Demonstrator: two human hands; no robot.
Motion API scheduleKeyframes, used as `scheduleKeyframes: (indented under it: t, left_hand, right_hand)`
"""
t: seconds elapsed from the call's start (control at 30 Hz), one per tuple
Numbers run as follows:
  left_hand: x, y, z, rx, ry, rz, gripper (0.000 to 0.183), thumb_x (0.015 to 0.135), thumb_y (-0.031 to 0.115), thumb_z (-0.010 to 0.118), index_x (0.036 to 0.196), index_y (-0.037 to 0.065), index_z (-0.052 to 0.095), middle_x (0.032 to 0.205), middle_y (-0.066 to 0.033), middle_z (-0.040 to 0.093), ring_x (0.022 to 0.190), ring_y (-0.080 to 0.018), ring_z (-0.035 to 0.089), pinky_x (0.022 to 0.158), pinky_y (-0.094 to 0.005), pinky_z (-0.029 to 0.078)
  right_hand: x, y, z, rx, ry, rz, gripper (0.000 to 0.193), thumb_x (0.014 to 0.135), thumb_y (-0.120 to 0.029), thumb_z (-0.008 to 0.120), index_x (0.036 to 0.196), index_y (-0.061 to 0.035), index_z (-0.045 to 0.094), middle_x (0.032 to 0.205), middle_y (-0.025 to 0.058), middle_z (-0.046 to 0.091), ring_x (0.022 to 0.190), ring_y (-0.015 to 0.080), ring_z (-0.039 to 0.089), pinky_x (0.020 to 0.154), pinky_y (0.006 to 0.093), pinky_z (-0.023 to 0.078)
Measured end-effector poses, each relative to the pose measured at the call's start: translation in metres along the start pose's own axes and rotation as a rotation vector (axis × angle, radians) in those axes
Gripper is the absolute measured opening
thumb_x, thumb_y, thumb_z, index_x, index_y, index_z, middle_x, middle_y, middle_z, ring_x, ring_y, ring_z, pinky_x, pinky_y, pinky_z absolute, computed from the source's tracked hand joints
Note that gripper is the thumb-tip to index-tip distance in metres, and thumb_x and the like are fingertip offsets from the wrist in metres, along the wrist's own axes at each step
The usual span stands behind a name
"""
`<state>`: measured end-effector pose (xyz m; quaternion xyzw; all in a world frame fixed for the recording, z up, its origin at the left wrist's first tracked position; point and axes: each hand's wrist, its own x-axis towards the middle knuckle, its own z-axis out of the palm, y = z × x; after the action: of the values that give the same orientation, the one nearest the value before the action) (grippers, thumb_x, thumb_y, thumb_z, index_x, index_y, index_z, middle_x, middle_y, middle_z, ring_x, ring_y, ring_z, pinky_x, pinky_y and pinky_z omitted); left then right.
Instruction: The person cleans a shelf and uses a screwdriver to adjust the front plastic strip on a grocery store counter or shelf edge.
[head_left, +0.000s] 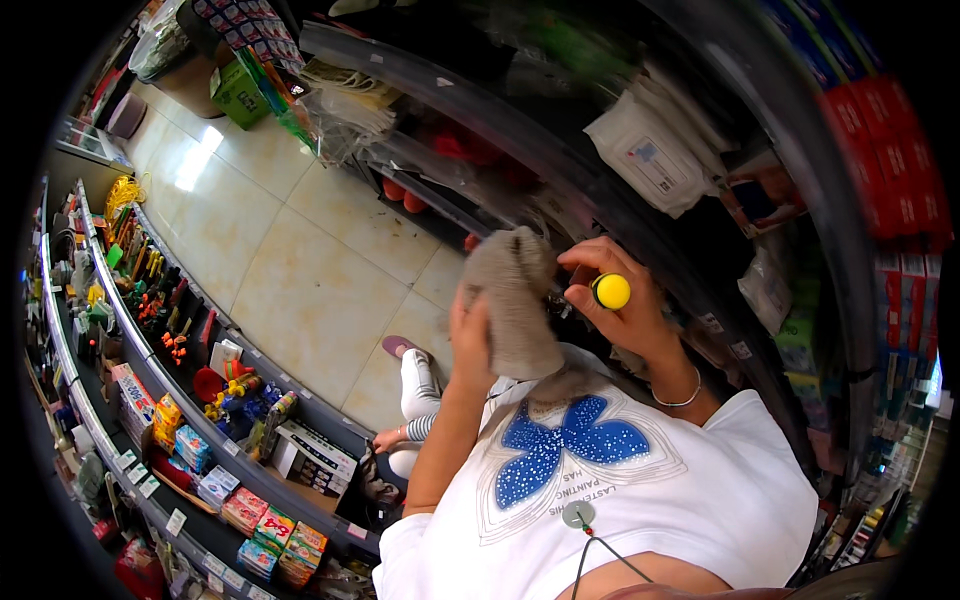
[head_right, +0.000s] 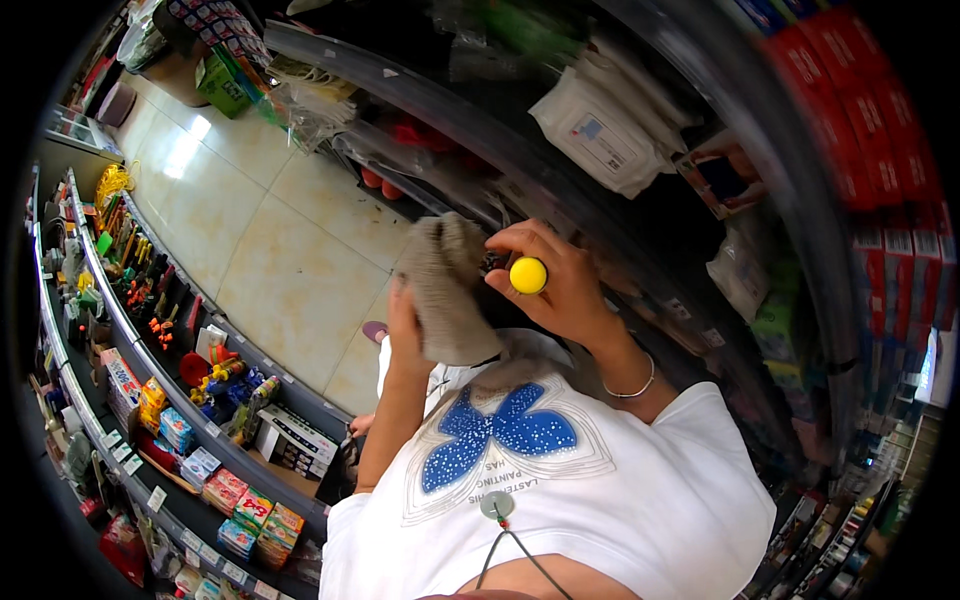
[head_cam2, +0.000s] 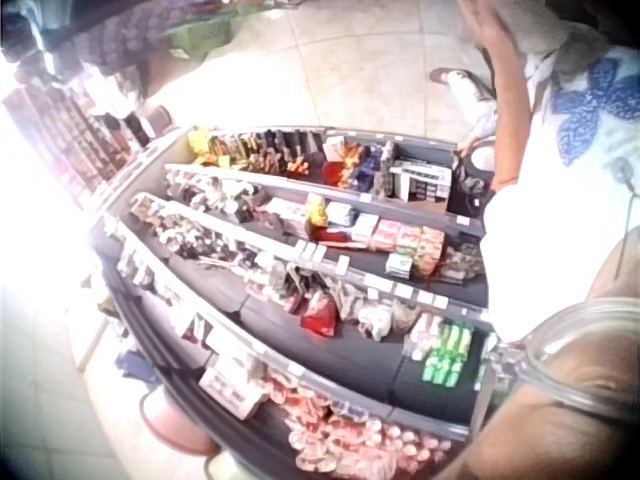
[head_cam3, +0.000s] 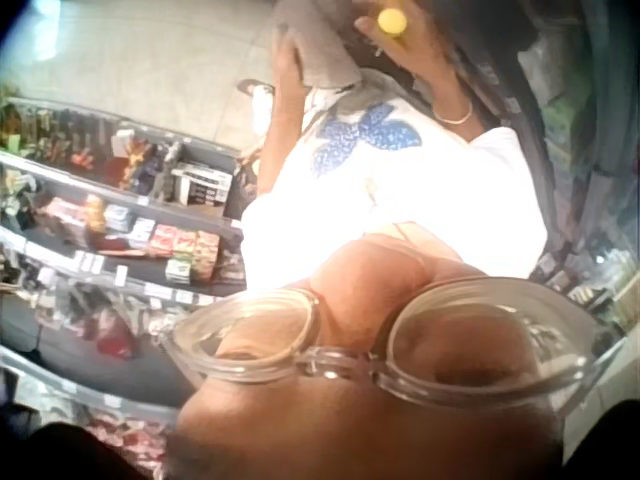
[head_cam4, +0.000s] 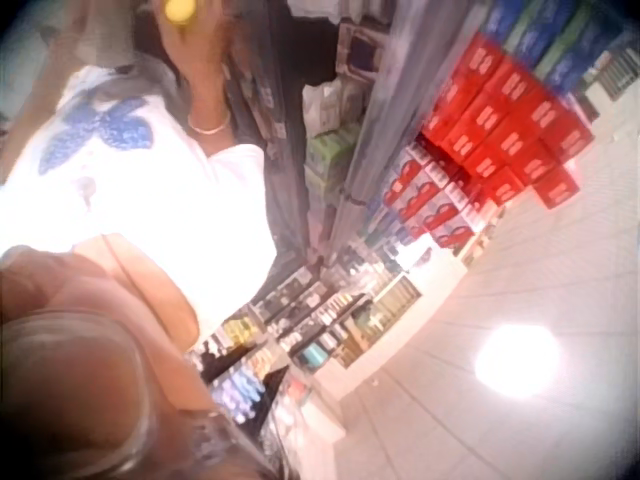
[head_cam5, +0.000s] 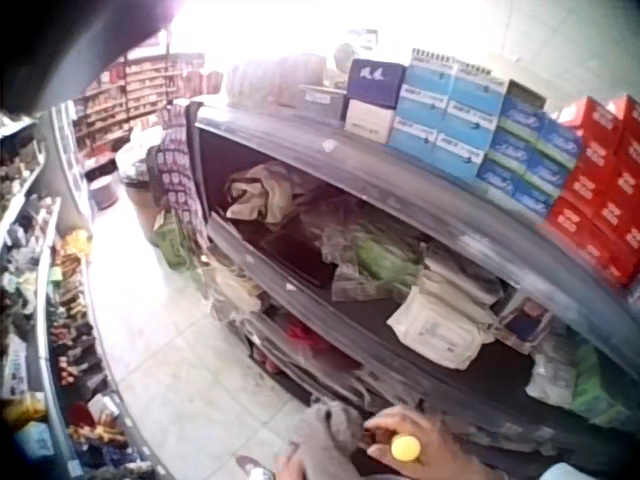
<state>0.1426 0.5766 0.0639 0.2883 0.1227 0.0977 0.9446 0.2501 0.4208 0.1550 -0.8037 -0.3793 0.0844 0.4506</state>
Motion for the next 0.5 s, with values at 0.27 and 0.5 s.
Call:
scheduleKeyframes:
  t: [0.27,0.5]
  left_hand:
    - [0.078,0.073,0.0,0.216,0.524,0.163,0.058,0.09,0.042,0.049,0.135,0.005,0.044,0.131,-0.0137,0.053,0.117,-0.034,0.052,0.108,-0.0458,0.034]
    - [0.105,0.14,-0.068,1.845,0.11,0.534,0.08,0.064,0.038,0.073,0.135,0.01,0.048,0.132,-0.0102,0.053,0.128,-0.0306,0.042,0.111,-0.043,0.026]
  right_hand:
    - [0.093,0.013,0.029,0.046,-0.08,-0.091,0.026,0.084,-0.021,0.073,0.101,-0.0069,0.06,0.086,0.0101,0.065,0.075,0.0236,0.066,0.062,0.0294,0.05]
    - [0.176,0.002,0.068,0.104,-0.169,-0.172,0.028,0.082,-0.019,0.074,0.102,-0.0051,0.06,0.085,0.0103,0.066,0.073,0.023,0.066,0.064,0.0292,0.05]
